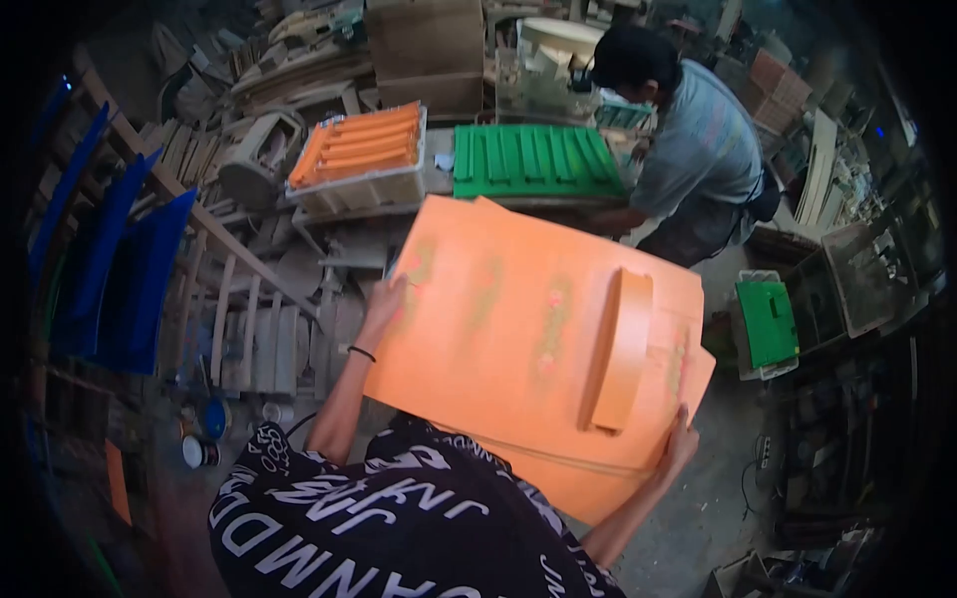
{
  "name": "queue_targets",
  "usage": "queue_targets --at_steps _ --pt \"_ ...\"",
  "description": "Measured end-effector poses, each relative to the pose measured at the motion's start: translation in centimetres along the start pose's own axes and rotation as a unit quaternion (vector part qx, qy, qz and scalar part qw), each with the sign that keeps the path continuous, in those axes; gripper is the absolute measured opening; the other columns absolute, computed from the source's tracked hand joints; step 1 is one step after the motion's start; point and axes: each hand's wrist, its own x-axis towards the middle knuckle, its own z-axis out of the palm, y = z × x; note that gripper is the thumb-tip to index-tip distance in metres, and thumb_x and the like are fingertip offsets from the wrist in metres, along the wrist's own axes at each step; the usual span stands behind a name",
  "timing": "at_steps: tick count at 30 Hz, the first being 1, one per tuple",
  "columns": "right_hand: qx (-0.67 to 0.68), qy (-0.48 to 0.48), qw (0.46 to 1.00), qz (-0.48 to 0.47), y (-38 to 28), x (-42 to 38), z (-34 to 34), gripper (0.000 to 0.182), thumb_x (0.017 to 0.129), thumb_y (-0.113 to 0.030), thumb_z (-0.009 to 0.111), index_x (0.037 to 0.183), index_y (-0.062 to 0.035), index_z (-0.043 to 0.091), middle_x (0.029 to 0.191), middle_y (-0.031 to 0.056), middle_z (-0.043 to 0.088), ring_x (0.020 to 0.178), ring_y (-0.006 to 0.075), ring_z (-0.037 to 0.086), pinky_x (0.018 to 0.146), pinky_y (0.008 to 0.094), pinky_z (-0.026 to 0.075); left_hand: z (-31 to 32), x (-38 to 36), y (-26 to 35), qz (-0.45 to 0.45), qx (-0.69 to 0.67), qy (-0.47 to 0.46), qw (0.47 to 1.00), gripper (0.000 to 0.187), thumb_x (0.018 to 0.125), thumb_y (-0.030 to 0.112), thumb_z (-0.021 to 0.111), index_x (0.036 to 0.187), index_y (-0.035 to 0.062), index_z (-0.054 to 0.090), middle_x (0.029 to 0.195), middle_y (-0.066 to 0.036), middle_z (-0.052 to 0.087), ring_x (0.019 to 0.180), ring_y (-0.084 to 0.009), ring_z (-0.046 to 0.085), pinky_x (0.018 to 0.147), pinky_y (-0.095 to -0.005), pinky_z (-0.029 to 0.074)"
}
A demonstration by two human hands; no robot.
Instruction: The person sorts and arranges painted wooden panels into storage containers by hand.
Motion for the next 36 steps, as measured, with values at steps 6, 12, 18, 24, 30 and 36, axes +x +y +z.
queue_targets --at_steps 6,12,18,24,30,36 --pt "0.031 0.103 0.994 0.009 7.0 0.5 0.0 0.069 0.074 -0.059 0.054 0.078 0.009 0.063 0.068 0.0212 0.06 0.063 0.0308 0.059 0.061 0.041 0.045 4.1 2.1 0.3 0.113 -0.029 -0.035 0.993 0.051 0.082 0.044 0.047 0.08 -0.0058 0.057 0.071 -0.026 0.058 0.076 -0.0336 0.062 0.06 -0.0411 0.045" --pt "0.126 0.011 0.992 -0.025 5.7 -2.8 -1.3 0.055 0.081 -0.045 0.057 0.045 -0.0059 0.041 0.044 -0.0032 0.035 0.039 0.0101 0.031 0.036 0.0315 0.022 3.4 -0.4 -2.3 0.259 -0.118 0.156 0.946 0.051 0.08 0.044 0.048 0.071 -0.0049 0.058 0.068 -0.025 0.058 0.073 -0.038 0.06 0.06 -0.0441 0.045" --pt "0.128 -0.016 0.99 -0.055 6.8 -3.0 -2.7 0.058 0.079 -0.047 0.058 0.046 -0.0038 0.038 0.043 -0.0003 0.034 0.039 0.0099 0.029 0.038 0.0305 0.022 0.5 -6.5 -3.5 0.013 -0.036 -0.013 0.999 0.053 0.079 0.048 0.048 0.083 -0.0042 0.059 0.078 -0.025 0.06 0.08 -0.0376 0.06 0.067 -0.0427 0.046" --pt "0.105 -0.012 0.992 -0.068 3.8 -0.5 0.4 0.061 0.078 -0.05 0.057 0.051 0.0034 0.048 0.046 0.0037 0.042 0.043 0.0124 0.036 0.041 0.033 0.03 -0.5 -6.6 -4.0 0.01 -0.056 0.032 0.998 0.048 0.081 0.045 0.048 0.087 -0.0004 0.061 0.073 -0.021 0.061 0.076 -0.034 0.061 0.063 -0.0402 0.046" --pt "0.034 -0.039 0.994 -0.092 0.9 0.3 1.8 0.063 0.076 -0.054 0.057 0.067 0.0085 0.06 0.055 0.0117 0.055 0.051 0.0168 0.046 0.051 0.0352 0.039 -2.7 -7.9 -6.9 -0.016 -0.07 0.068 0.995 0.044 0.083 0.041 0.05 0.082 -0.0022 0.059 0.066 -0.019 0.059 0.064 -0.0298 0.061 0.056 -0.0383 0.043" --pt "-0.036 -0.094 0.985 -0.142 -4.6 -1.6 3.9 0.062 0.077 -0.054 0.053 0.086 0.0065 0.063 0.075 0.0212 0.063 0.071 0.0282 0.061 0.067 0.0382 0.045 -7.0 -12.2 -9.2 -0.061 -0.17 0.069 0.981 0.033 0.09 0.028 0.049 0.067 0.0045 0.053 0.056 0.008 0.034 0.051 -0.0018 0.029 0.042 -0.0239 0.023"
